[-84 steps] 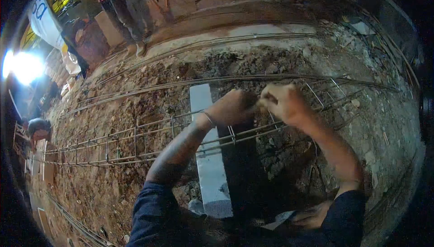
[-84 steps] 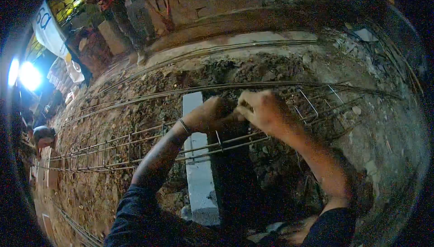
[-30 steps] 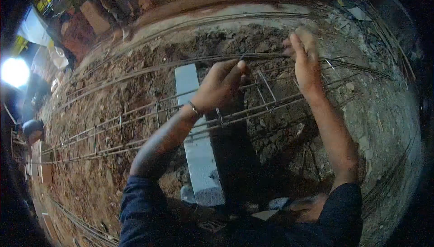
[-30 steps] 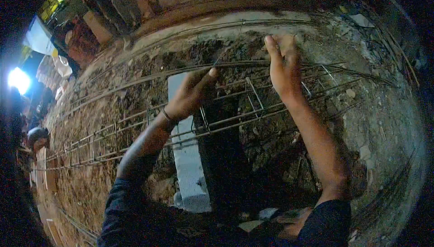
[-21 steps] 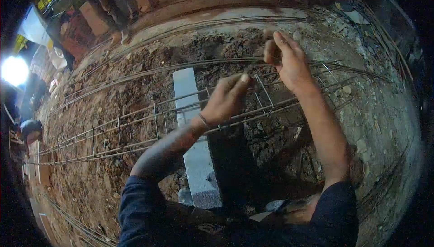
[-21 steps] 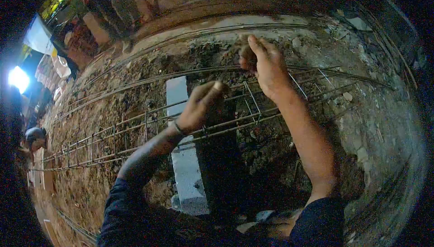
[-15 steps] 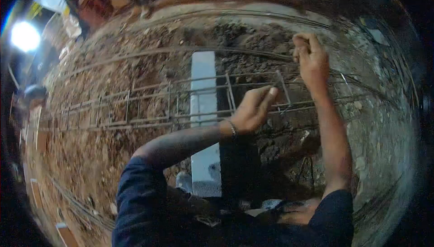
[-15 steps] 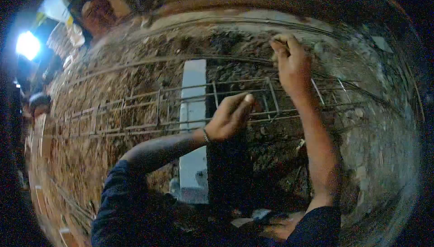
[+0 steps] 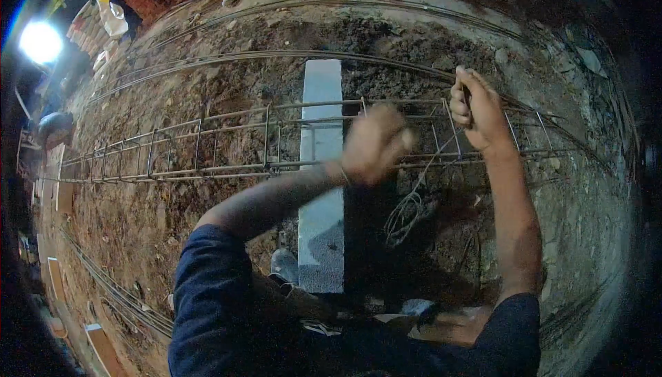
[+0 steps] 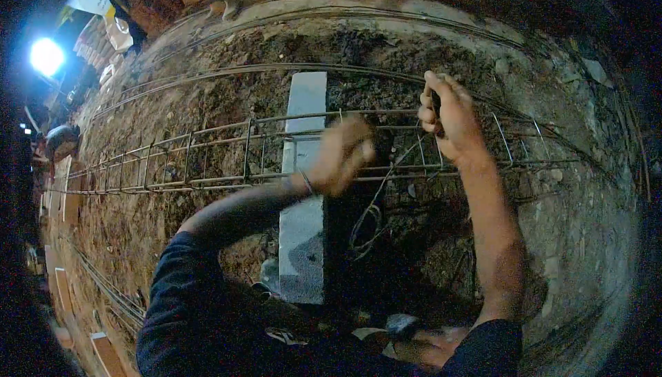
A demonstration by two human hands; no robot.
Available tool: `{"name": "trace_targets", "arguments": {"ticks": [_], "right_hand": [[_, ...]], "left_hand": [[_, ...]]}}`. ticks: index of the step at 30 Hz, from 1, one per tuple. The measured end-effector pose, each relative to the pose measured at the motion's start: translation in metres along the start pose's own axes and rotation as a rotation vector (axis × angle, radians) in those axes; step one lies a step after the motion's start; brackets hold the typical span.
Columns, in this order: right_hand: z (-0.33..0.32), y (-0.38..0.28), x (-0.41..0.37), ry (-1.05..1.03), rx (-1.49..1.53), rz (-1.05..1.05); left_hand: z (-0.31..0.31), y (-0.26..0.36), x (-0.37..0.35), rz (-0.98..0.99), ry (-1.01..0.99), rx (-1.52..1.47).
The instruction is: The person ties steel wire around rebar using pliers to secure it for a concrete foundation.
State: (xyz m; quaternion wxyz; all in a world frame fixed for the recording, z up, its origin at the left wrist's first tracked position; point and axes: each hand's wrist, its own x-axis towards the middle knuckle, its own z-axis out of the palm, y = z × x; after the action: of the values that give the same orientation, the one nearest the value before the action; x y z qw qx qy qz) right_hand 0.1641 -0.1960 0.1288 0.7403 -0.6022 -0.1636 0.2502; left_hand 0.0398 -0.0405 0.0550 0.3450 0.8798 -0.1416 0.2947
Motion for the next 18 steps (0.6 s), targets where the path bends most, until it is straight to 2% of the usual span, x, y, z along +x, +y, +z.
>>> {"name": "trace_targets", "arguments": {"ticks": [2, 4, 5, 7, 12, 14, 15, 16, 17, 18], "right_hand": [[-0.017, 0.007, 0.003, -0.032, 0.024, 0.041], [-0.023, 0.011, 0.001, -0.167, 0.012, 0.110], [-0.019, 0.013, -0.001, -0.169, -0.028, 0.187], [-0.013, 0.023, -0.003, -0.175, -0.061, 0.231], [0.008, 0.068, 0.005, -0.257, -0.197, 0.361], [0.014, 0.085, 0.016, -0.354, 0.014, 0.460], [0.016, 0.085, 0.019, -0.422, 0.056, 0.462], [0.024, 0.074, 0.013, -0.431, 0.052, 0.467], [0.034, 0.061, 0.007, -0.260, -0.122, 0.407], [0.047, 0.056, 0.004, -0.101, -0.291, 0.341]], "left_hand": [[-0.010, -0.049, 0.015, -0.164, 0.095, 0.471], [-0.019, -0.081, 0.013, -0.526, -0.573, 0.621], [-0.009, -0.092, 0.005, -0.525, -0.573, 0.618], [0.006, -0.100, -0.007, -0.376, -0.385, 0.604], [0.002, -0.101, -0.003, -0.455, -0.516, 0.534], [0.005, -0.117, 0.001, -0.466, -0.536, 0.495], [0.011, -0.133, 0.000, -0.283, -0.345, 0.477], [0.004, -0.125, 0.004, -0.111, -0.158, 0.456], [-0.006, -0.119, 0.013, -0.095, -0.233, 0.258], [-0.032, -0.082, 0.034, -0.088, -0.301, 0.065]]}}
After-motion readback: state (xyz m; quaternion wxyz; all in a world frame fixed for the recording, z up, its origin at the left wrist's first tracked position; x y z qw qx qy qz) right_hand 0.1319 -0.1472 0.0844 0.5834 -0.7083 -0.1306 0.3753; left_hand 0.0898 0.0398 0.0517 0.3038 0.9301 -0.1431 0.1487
